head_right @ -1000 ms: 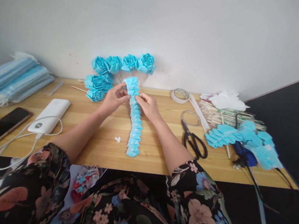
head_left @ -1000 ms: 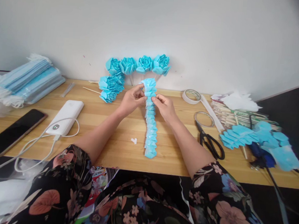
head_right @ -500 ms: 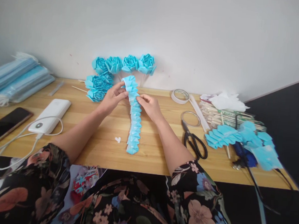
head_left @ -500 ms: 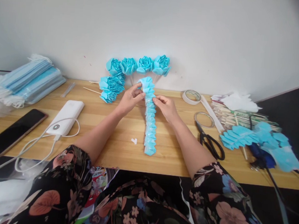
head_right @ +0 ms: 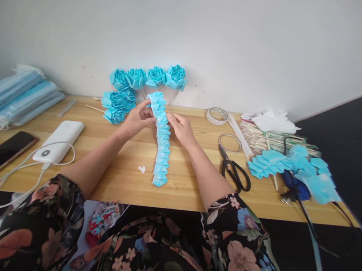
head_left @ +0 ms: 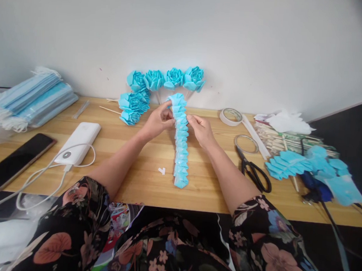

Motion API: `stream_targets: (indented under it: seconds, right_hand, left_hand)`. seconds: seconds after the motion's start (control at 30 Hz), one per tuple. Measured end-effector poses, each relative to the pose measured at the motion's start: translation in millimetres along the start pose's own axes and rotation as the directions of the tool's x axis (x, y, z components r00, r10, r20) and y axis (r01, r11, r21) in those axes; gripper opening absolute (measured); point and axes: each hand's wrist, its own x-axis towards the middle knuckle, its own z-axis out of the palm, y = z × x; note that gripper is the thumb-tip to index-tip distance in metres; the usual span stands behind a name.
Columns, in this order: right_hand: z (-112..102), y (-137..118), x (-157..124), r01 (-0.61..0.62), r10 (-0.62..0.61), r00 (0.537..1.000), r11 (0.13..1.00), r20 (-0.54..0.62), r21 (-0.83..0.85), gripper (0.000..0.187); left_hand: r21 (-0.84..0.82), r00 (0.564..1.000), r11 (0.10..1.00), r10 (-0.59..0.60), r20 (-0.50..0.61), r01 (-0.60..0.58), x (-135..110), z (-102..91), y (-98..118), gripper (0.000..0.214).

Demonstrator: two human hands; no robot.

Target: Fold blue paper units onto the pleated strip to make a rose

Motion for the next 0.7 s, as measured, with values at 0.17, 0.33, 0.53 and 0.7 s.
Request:
stream_targets:
  seconds: [0.17, 0.33, 0.53, 0.7]
  right_hand:
    - [0.7, -2.3, -0.5, -0.002, -0.001, 0.999, 0.998, 0.046, 0.06, 0.041]
    - [1.4, 0.1, 0.1, -0.029, 0.028, 0.999, 0.999, 0.023, 0.041, 0.039]
    - [-1.5, 5.1, 1.8, -0.017, 0.012, 0.998, 0.997, 0.064, 0.077, 0.048]
    - [-1.5, 1.5, -0.6, -0.095, 0.081, 0.986, 0.992, 0.145, 0.088, 0.032]
  left_hand:
    - [-0.025, 1.0, 1.0, 0.006, -0.023, -0.007, 0.7, -0.4, -0.9, 0.069]
    - [-0.026, 1.0, 1.0, 0.009, -0.028, -0.01, 0.8, 0.0, 0.2, 0.069]
    - [-0.06, 0.998, 0.998, 0.006, -0.062, -0.01, 1.1, -3.3, 2.0, 0.067]
    - [-0.074, 0.997, 0.997, 0.0, -0.079, -0.006, 1.0, -4.7, 3.1, 0.067]
